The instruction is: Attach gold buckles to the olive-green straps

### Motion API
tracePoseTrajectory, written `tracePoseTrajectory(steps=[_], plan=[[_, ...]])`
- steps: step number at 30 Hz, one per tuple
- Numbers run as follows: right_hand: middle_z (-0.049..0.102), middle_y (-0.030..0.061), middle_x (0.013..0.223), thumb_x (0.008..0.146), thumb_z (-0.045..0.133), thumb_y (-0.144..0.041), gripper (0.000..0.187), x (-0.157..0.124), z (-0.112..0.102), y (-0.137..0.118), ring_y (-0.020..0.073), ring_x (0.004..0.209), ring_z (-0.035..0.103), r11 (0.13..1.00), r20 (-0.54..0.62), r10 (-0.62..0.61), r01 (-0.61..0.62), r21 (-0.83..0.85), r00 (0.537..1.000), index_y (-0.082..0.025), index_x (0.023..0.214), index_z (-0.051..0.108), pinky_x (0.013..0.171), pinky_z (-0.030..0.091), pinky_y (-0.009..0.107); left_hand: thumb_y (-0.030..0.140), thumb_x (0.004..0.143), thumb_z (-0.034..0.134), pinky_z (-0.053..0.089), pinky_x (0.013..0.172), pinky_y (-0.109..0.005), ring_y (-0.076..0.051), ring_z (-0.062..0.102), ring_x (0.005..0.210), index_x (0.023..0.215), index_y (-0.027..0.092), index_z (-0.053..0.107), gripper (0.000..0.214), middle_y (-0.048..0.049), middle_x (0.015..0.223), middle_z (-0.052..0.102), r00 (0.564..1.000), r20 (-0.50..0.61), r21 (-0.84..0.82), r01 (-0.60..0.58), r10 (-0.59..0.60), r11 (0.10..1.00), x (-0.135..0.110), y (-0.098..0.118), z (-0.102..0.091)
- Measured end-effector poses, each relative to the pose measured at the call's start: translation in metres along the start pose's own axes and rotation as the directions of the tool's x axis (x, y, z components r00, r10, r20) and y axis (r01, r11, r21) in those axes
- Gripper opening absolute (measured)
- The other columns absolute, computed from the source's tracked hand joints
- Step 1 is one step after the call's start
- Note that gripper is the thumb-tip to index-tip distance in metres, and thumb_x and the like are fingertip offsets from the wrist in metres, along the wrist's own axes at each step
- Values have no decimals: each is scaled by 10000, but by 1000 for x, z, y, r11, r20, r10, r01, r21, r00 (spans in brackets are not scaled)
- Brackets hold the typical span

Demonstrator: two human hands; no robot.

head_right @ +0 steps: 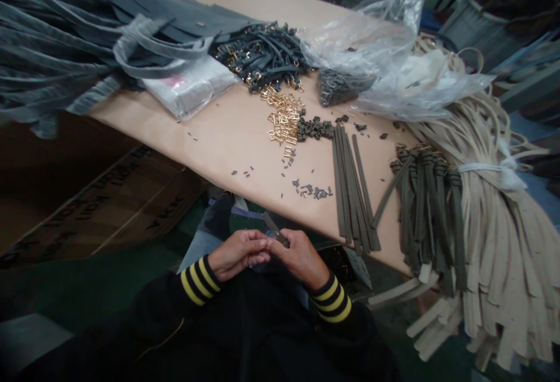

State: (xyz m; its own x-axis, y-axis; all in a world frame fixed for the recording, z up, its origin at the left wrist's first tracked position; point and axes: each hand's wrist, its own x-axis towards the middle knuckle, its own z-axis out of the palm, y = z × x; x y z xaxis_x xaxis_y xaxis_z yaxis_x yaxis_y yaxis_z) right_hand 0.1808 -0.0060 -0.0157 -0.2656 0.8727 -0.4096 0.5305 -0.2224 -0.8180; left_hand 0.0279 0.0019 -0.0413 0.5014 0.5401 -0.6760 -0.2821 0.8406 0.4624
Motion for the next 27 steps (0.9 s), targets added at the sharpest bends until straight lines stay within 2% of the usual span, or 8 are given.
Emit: tracePoseTrajectory(steps=[4,8,13,18,23,27], plan=[[332,-45,520,763,426,-394,310,-1,1,2,82,491,316,999,-9,8,-8,-45,1000,-164,558,391,453,247,212,160,691,623,478,471,-119,-77,610,482,664,81,543,116,-38,566,641,998,39,-5,40,-40,999,2,-3,-3],[352,-48,497,775,416,-408,321,-3,3,3,85,474,339,995,-38,44,-47,-89,998,-173,560,372,457,262,218,192,667,647,474,452,-125,-87,610,478,645,75,543,157,-52,568,643,985,154,-23,81,-76,996,5,-7,-8],[400,-53,510,800,391,-395,268,-5,7,-4,83,465,377,1000,-78,11,-11,1,997,-173,651,402,478,311,215,184,675,638,433,409,-96,-36,545,413,651,88,532,145,-2,523,592,973,225,-101,68,-43,993,8,-13,-9],[479,-23,574,786,419,-360,228,-3,8,-9,102,528,445,1000,-85,-9,8,-12,996,-152,705,465,517,347,221,179,691,622,435,411,-92,-30,543,422,675,92,523,132,-4,549,597,981,193,-130,14,12,991,8,-14,-8],[538,-3,612,748,481,-314,175,-4,6,-9,118,571,490,1000,-71,15,-17,-25,997,-141,731,502,555,374,227,206,681,625,422,376,-113,-52,544,408,681,93,506,163,-19,538,615,986,47,0,-159,159,987,4,-12,-7],[531,-3,623,742,486,-284,145,-5,6,-7,121,591,486,999,-64,-10,6,-50,998,-145,706,504,575,373,232,222,670,631,431,393,-125,-52,544,415,683,93,508,179,-8,539,608,986,9,30,-165,165,986,2,-12,-7]])
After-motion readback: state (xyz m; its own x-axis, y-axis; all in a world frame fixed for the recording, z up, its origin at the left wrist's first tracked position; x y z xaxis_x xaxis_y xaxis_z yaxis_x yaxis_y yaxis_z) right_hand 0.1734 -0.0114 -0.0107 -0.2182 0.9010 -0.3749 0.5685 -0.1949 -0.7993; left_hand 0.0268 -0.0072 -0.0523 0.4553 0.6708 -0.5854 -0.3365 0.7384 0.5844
